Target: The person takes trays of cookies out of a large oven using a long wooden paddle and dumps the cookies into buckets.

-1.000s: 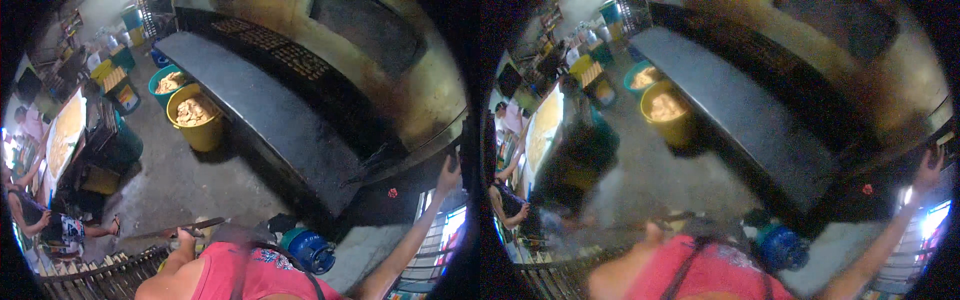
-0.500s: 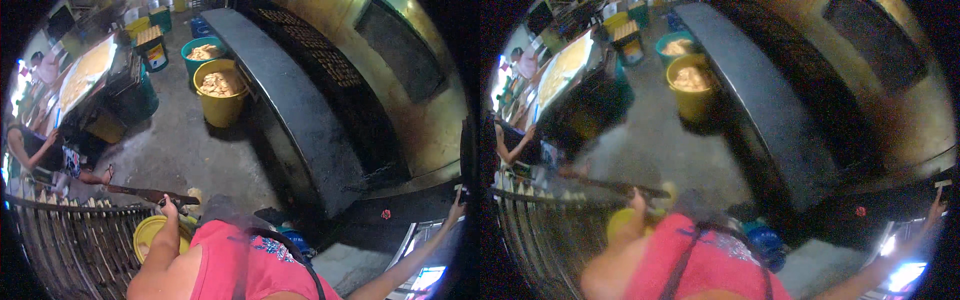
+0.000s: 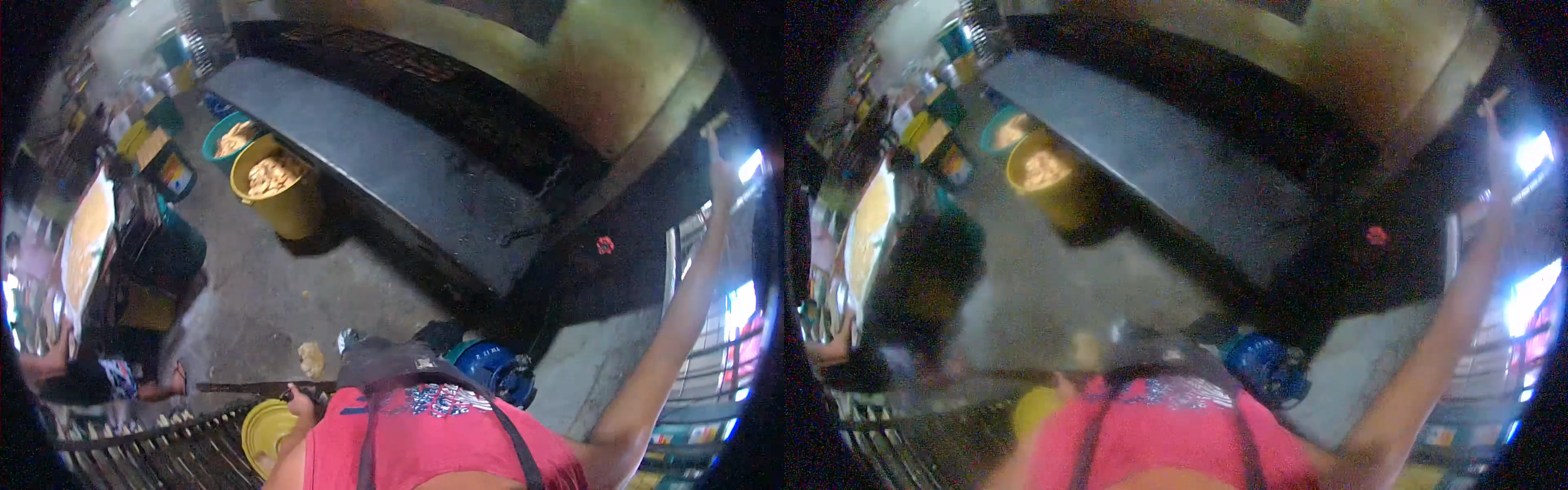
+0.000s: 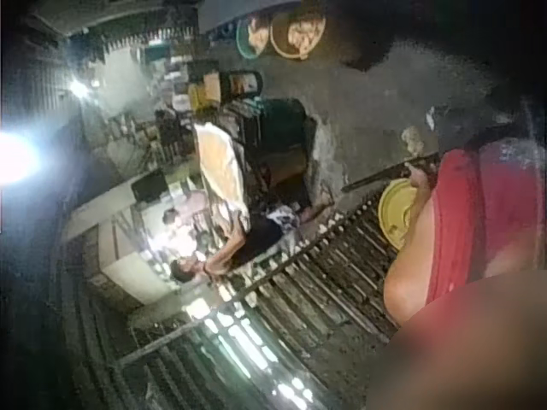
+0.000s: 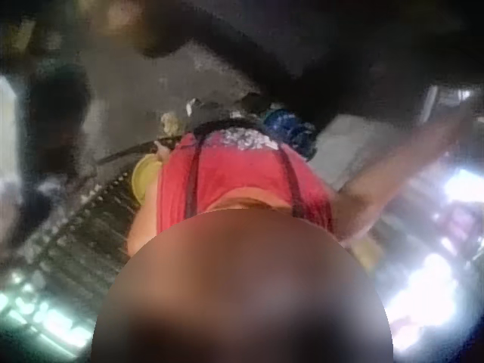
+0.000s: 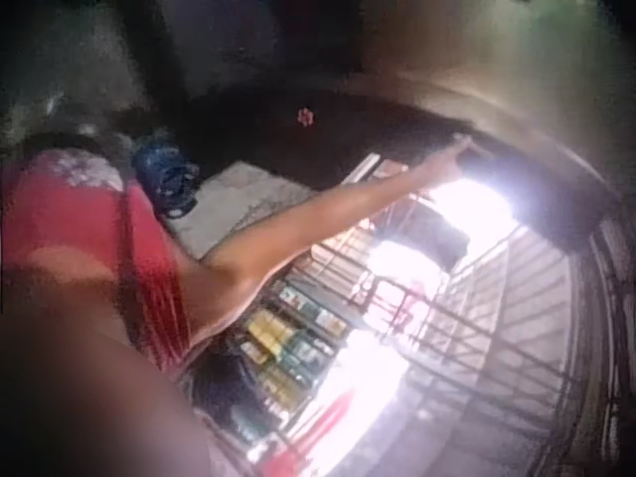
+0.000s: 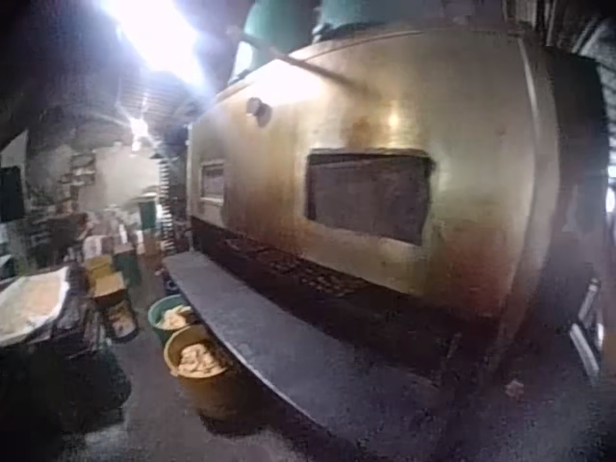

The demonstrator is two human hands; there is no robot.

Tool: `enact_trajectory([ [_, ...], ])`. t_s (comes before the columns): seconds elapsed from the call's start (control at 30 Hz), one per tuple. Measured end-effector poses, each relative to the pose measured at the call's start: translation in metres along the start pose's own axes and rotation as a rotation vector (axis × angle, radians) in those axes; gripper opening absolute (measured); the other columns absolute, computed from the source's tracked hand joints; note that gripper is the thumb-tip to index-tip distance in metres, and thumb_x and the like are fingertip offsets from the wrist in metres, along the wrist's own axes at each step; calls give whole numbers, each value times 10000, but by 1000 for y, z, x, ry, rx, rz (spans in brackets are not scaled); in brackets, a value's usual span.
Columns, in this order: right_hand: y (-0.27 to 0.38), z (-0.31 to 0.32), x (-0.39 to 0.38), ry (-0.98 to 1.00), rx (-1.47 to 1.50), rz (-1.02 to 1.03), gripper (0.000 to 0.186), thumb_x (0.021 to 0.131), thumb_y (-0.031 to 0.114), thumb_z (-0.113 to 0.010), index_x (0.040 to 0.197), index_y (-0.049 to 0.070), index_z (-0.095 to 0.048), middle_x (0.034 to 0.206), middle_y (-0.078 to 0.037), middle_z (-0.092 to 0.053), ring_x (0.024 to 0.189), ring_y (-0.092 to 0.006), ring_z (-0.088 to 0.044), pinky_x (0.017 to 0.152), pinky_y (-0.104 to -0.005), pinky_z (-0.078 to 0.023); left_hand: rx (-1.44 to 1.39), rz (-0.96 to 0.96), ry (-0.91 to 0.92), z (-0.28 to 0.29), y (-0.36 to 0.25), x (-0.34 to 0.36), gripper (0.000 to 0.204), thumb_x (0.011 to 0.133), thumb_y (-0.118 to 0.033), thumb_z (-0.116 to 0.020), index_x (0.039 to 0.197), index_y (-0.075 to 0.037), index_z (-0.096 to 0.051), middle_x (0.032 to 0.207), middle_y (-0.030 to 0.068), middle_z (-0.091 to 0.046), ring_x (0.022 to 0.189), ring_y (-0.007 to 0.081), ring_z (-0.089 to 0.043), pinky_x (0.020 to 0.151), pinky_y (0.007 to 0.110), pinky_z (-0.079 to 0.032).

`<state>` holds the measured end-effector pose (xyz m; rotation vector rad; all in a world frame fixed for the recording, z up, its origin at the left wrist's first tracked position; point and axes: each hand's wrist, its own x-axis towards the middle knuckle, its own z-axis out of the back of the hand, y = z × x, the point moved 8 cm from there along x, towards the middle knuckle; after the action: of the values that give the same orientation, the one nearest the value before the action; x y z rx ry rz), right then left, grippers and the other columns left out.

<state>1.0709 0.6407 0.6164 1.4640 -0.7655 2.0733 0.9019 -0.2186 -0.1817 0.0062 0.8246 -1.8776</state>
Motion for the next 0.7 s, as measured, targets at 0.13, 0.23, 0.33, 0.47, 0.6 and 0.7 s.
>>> enact_trajectory([
  [0.13,-9,-7,6,21,46,-1,799,775,414,-731,1287,-103,-401,1258,-302,-485,1121,-376,-512,1004,-444,-376,182,-19,35,-15,-17,9,848,724,-661,-646,904,167,-625,962,302,-638,897,408,-615,784,441,-470],
  [0.23,-6,-7,10,32,72,5,811,775,413,-730,1297,-107,-389,1261,-301,-485,1129,-374,-509,1011,-440,-372,-69,24,254,-23,-56,-10,727,749,-583,-683,934,119,-646,939,200,-666,829,303,-623,770,402,-488],
  [0.33,-7,-12,10,29,111,2,823,776,412,-730,1306,-110,-378,1264,-300,-484,1136,-372,-506,1018,-437,-369,-488,-37,183,-32,-84,-37,695,748,-553,-704,955,108,-644,946,175,-662,812,271,-617,768,392,-490],
  [0.47,-7,-12,14,4,161,-5,839,777,411,-730,1319,-114,-363,1268,-298,-484,1146,-369,-502,1027,-433,-364,-239,-50,309,-16,-108,-65,681,739,-548,-712,977,87,-644,988,184,-657,875,291,-620,803,400,-478],
  [0.6,-2,4,22,-196,122,288,863,776,414,-730,1331,-121,-343,1307,-299,-453,1191,-370,-473,1048,-441,-343,18,-87,357,-19,-103,-71,682,740,-546,-706,989,85,-638,1018,223,-652,930,336,-627,824,413,-468],
  [0.7,14,-2,18,67,172,2,931,759,442,-738,1357,-120,-296,1364,-321,-369,1260,-402,-389,1085,-462,-284,5,-163,245,2,-101,-81,638,752,-506,-715,995,78,-637,1006,215,-656,915,333,-632,820,411,-468],
])
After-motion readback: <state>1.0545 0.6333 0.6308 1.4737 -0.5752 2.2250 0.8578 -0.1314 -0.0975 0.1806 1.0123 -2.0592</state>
